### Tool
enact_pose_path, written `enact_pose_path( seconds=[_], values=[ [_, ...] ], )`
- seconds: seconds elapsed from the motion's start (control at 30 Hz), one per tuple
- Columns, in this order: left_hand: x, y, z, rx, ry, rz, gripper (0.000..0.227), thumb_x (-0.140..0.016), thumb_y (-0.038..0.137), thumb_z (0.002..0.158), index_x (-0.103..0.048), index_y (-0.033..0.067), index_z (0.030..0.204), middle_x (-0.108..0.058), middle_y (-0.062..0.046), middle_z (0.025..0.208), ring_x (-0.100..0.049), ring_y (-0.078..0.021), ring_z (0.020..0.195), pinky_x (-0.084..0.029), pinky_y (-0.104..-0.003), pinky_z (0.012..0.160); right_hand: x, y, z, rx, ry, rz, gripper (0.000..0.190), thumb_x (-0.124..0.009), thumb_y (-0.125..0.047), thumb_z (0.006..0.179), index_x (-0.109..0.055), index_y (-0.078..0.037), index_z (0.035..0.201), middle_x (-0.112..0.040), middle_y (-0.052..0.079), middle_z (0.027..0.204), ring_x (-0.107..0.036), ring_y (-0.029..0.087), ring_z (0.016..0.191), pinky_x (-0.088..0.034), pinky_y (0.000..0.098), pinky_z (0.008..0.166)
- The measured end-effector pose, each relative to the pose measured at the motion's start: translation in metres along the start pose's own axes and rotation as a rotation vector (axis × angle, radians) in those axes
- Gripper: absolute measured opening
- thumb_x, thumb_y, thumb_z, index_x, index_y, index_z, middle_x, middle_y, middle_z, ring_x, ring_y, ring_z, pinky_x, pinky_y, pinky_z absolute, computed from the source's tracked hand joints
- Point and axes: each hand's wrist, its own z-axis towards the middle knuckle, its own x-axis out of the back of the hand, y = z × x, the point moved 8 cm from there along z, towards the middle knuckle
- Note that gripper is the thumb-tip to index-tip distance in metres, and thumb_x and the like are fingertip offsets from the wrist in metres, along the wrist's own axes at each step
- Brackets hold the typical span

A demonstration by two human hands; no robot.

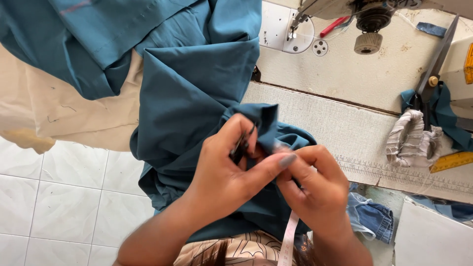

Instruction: Cutting a section of blue fabric with large scissors and then trimming the garment hem using small snips at a sewing workstation.

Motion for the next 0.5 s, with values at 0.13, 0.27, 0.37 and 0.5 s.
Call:
enact_pose_path(
  seconds=[0.13,0.27,0.37,0.5],
  values=[
    [-0.007,-0.007,0.008,0.017,0.052,-0.117,0.043,-0.078,0.024,0.087,-0.036,0.0169,0.079,-0.032,0.006,0.07,-0.031,-0.0056,0.061,-0.031,-0.024,0.056,0.006,-0.025,0.001,0.181,-0.075,-0.2,0.015,-0.064,-0.002,0.098,-0.075,-0.004,0.107,-0.062,0.015,0.104,-0.062,0.028,0.086,-0.049,0.0379,0.077],
    [-0.003,-0.017,0.007,0.017,0.157,-0.509,0.031,-0.068,0.008,0.096,-0.037,0.0126,0.092,-0.042,-0.002,0.084,-0.068,-0.0182,0.049,-0.04,-0.017,0.043,0.02,-0.026,-0.009,0.105,0.132,-0.29,0.012,-0.071,0.0,0.096,-0.077,-0.009,0.101,-0.059,0.01,0.093,-0.056,0.025,0.084,-0.046,0.0389,0.081],
    [-0.001,-0.014,0.003,-0.059,0.259,-0.492,0.028,-0.063,0.006,0.097,-0.036,0.0069,0.101,-0.031,-0.003,0.098,-0.047,-0.0079,0.063,-0.071,-0.033,0.056,0.02,-0.028,-0.03,0.091,0.145,-0.061,0.012,-0.072,-0.008,0.087,-0.071,-0.008,0.099,-0.063,0.008,0.084,-0.057,0.019,0.066,-0.049,0.0288,0.064],
    [-0.008,-0.011,-0.01,-0.102,0.162,-0.491,0.031,-0.063,0.006,0.099,-0.032,0.0115,0.101,-0.043,-0.005,0.081,-0.07,-0.0177,0.052,-0.046,-0.018,0.046,-0.02,-0.008,-0.028,-0.223,-0.179,0.65,0.052,-0.06,-0.052,0.103,-0.074,-0.001,0.105,-0.068,0.01,0.077,-0.066,0.015,0.065,-0.054,0.0256,0.062]
  ],
)
